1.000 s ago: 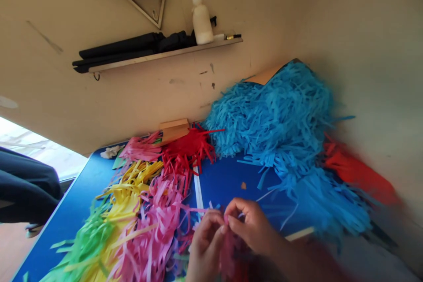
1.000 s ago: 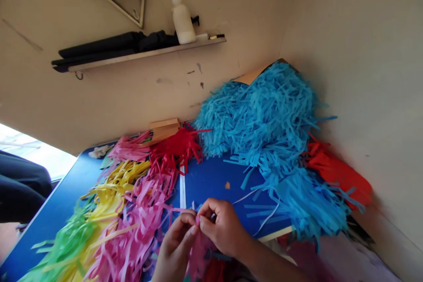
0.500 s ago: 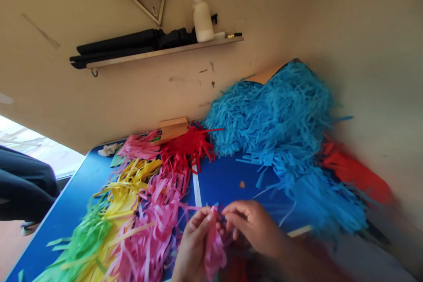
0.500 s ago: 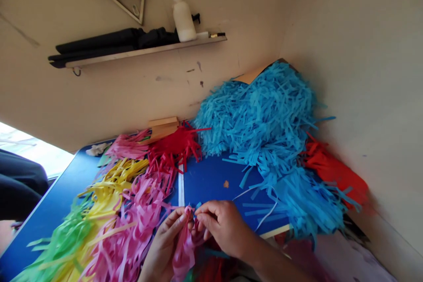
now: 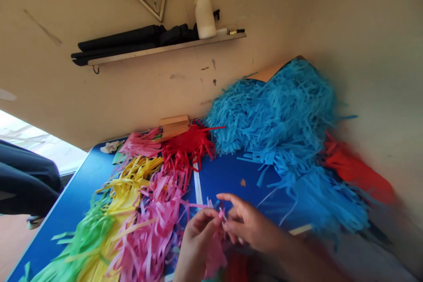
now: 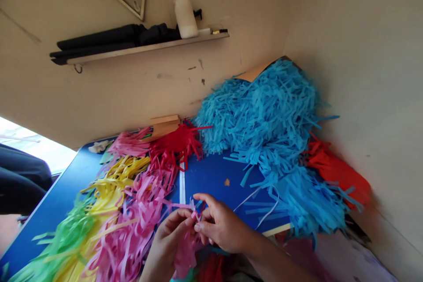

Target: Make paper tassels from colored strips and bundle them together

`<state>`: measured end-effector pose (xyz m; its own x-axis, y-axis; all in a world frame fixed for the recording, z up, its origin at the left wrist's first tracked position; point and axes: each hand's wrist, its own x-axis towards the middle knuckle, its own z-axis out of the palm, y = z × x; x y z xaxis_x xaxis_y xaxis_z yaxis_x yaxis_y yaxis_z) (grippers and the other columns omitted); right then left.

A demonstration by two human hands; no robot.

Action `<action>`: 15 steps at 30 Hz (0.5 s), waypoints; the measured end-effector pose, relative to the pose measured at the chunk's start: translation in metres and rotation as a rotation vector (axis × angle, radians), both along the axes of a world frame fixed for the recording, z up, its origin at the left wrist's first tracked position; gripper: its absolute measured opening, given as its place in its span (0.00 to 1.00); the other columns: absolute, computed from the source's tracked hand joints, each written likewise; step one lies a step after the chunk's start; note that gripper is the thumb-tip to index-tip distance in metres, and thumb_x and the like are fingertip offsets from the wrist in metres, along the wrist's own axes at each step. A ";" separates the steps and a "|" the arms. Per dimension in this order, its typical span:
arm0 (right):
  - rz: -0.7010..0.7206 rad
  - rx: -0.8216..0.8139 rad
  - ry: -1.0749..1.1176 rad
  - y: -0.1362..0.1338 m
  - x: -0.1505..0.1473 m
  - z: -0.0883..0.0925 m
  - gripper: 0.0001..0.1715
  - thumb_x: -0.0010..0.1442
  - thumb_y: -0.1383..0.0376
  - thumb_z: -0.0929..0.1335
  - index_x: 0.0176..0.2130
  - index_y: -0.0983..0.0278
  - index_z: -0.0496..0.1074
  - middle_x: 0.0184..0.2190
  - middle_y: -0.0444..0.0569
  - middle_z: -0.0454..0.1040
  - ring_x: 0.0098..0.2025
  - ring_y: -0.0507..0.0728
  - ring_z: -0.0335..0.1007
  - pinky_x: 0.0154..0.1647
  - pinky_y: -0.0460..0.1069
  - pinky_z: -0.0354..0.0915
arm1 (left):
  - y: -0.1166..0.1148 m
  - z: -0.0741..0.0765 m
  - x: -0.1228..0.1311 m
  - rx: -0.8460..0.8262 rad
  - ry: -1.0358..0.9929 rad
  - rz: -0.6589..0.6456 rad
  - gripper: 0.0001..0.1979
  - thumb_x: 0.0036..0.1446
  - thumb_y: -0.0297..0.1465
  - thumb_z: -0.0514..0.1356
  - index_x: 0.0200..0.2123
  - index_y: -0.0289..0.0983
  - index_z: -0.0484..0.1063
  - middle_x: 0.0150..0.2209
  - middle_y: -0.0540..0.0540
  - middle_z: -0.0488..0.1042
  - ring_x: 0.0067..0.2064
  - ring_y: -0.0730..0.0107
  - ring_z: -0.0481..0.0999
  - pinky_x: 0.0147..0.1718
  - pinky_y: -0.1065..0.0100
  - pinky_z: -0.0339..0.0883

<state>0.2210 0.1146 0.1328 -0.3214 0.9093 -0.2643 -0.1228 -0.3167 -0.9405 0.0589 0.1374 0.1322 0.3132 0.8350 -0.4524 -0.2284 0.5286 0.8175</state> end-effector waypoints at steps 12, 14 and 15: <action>-0.307 0.342 -0.233 0.003 0.012 0.002 0.26 0.61 0.46 0.68 0.26 0.64 0.70 0.34 0.48 0.74 0.34 0.53 0.69 0.34 0.47 0.65 | -0.008 0.000 0.010 0.563 0.499 0.014 0.07 0.46 0.33 0.70 0.29 0.41 0.75 0.27 0.47 0.77 0.29 0.65 0.76 0.31 0.70 0.68; -0.425 0.349 -0.254 0.004 0.049 0.015 0.30 0.62 0.41 0.65 0.27 0.64 0.72 0.33 0.48 0.76 0.25 0.49 0.67 0.25 0.47 0.62 | -0.004 0.003 0.011 0.608 0.559 -0.050 0.05 0.48 0.32 0.69 0.31 0.42 0.77 0.28 0.47 0.79 0.30 0.65 0.77 0.31 0.71 0.67; -0.508 0.344 -0.273 0.002 0.076 0.025 0.33 0.63 0.39 0.61 0.29 0.64 0.72 0.29 0.46 0.75 0.18 0.46 0.61 0.20 0.46 0.57 | -0.001 0.005 0.009 0.640 0.593 -0.092 0.04 0.49 0.32 0.68 0.31 0.43 0.78 0.30 0.46 0.80 0.31 0.64 0.77 0.31 0.71 0.66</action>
